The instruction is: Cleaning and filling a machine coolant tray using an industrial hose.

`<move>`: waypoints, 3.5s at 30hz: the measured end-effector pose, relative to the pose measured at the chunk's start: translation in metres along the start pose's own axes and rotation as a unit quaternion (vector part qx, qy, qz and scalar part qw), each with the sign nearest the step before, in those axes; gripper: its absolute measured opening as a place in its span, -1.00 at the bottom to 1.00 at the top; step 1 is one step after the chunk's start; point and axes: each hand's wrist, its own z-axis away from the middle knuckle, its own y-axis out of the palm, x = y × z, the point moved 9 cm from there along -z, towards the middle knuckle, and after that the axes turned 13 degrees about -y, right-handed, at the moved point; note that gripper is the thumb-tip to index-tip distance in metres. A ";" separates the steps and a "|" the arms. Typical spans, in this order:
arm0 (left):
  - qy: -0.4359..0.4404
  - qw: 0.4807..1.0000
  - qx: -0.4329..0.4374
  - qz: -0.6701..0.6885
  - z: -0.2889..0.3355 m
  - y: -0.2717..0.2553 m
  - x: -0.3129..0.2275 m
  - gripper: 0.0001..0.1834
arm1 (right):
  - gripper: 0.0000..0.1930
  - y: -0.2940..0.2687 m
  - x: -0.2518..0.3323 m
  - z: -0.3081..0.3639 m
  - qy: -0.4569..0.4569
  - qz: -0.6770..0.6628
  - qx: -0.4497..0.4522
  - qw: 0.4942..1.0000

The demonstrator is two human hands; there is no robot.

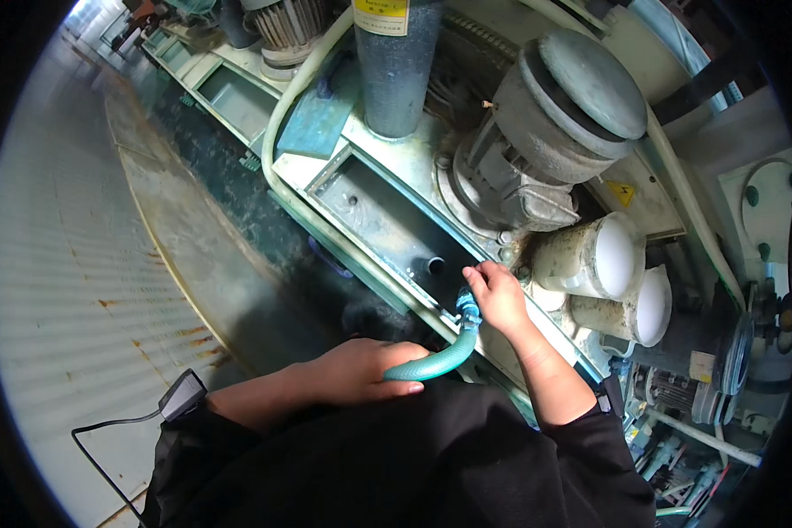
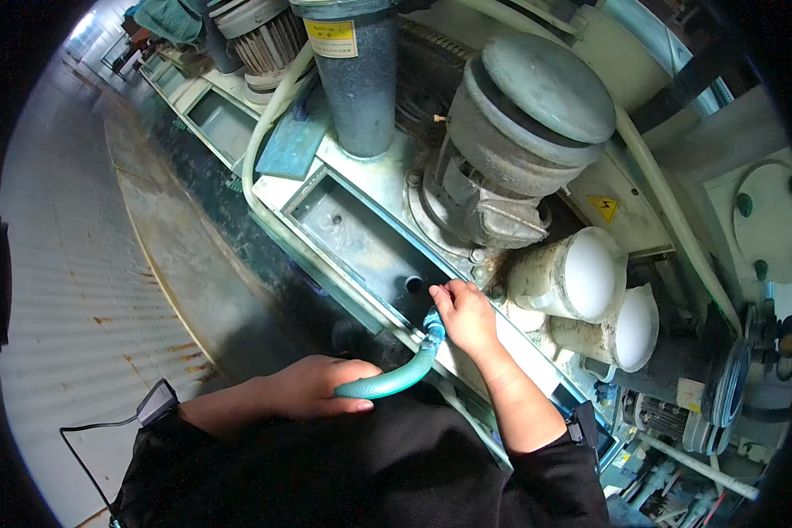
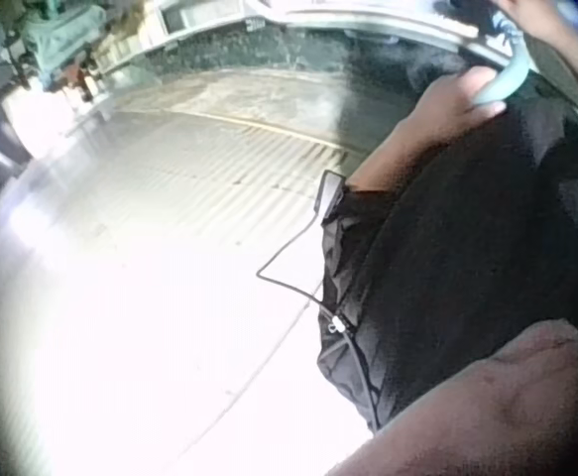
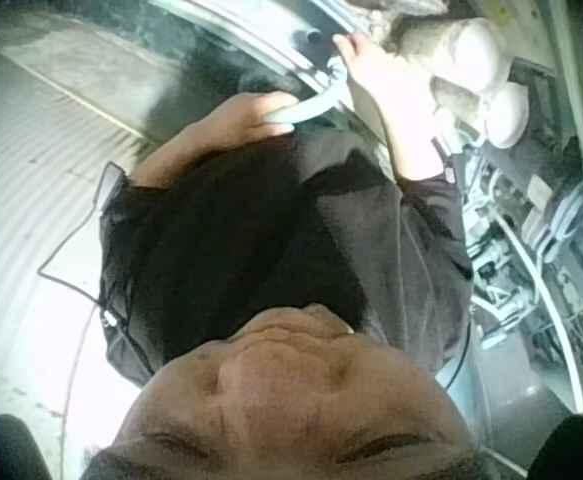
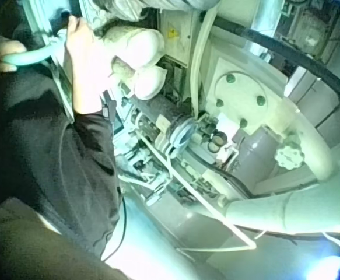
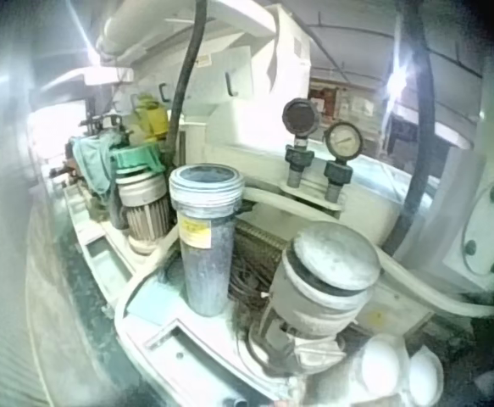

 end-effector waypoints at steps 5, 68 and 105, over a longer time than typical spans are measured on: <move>-0.052 0.998 0.035 0.003 -0.001 0.000 0.002 -0.51 | -0.59 0.002 -0.003 0.003 0.001 -0.009 -0.002 1.000; -0.016 1.000 0.013 0.018 0.001 -0.003 0.004 -0.55 | -0.64 0.026 0.001 0.001 0.013 -0.026 0.032 0.999; -0.045 0.998 0.031 0.008 0.000 0.002 0.009 -0.53 | -0.67 0.026 -0.004 0.005 -0.013 -0.048 0.011 0.999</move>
